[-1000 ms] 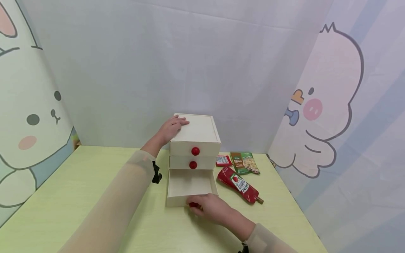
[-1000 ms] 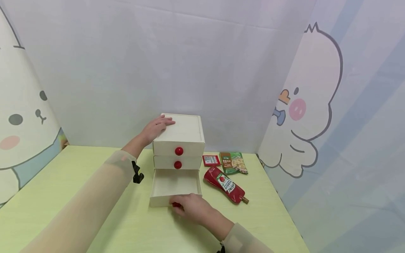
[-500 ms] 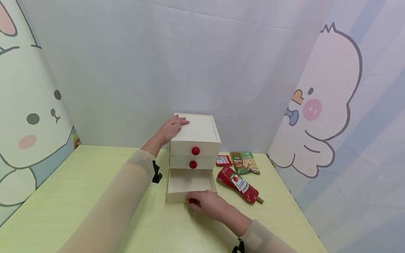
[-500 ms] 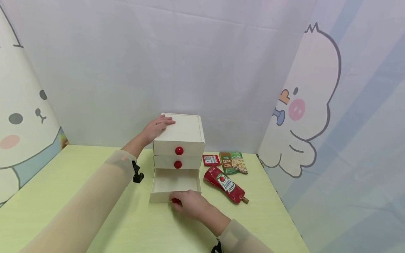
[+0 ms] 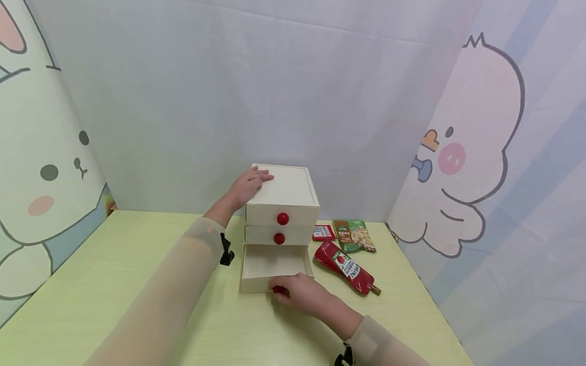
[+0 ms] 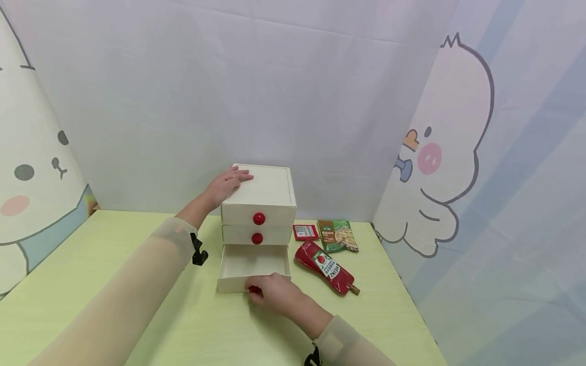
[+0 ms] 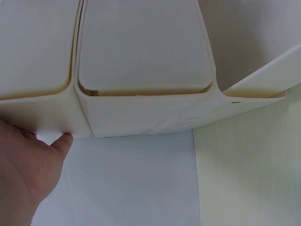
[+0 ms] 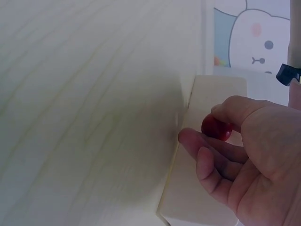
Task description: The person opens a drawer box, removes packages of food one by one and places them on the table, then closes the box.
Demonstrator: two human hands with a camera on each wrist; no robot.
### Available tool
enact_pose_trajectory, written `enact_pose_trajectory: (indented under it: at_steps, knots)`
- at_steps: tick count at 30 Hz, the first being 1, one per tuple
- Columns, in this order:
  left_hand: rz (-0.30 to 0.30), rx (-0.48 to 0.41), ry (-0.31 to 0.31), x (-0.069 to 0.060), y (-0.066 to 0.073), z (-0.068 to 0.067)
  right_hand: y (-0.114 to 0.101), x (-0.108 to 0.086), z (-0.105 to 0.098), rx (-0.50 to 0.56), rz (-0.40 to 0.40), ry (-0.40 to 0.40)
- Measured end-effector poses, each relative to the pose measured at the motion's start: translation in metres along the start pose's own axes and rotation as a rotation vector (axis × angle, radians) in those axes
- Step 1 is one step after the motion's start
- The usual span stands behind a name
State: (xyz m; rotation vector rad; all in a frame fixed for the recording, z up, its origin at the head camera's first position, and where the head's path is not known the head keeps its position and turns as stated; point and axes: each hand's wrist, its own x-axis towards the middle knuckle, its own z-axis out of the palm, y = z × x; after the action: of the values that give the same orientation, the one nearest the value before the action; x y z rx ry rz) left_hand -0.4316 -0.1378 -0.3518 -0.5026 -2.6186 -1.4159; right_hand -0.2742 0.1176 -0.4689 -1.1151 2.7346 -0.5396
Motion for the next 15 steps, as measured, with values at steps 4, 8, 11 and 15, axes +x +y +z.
enact_pose_trajectory:
  at_steps: [4, 8, 11, 15]
  knots:
    - [-0.002, 0.003, -0.001, -0.001, 0.001, -0.0005, 0.0002, 0.0007, -0.0018, 0.008, -0.007, 0.01]
    - [-0.007, -0.002, 0.001, -0.0012, 0.0016, -0.0002, 0.0008, 0.001, -0.0028, 0.013, -0.008, 0.011]
    - [-0.01, -0.005, 0.002, -0.0014, 0.0017, 0.0001, 0.0006, 0.001, -0.0033, 0.012, -0.003, 0.006]
    - [-0.01, 0.004, -0.001, -0.0023, 0.0023, 0.0003, 0.0008, 0.0014, -0.0037, 0.011, 0.002, 0.0]
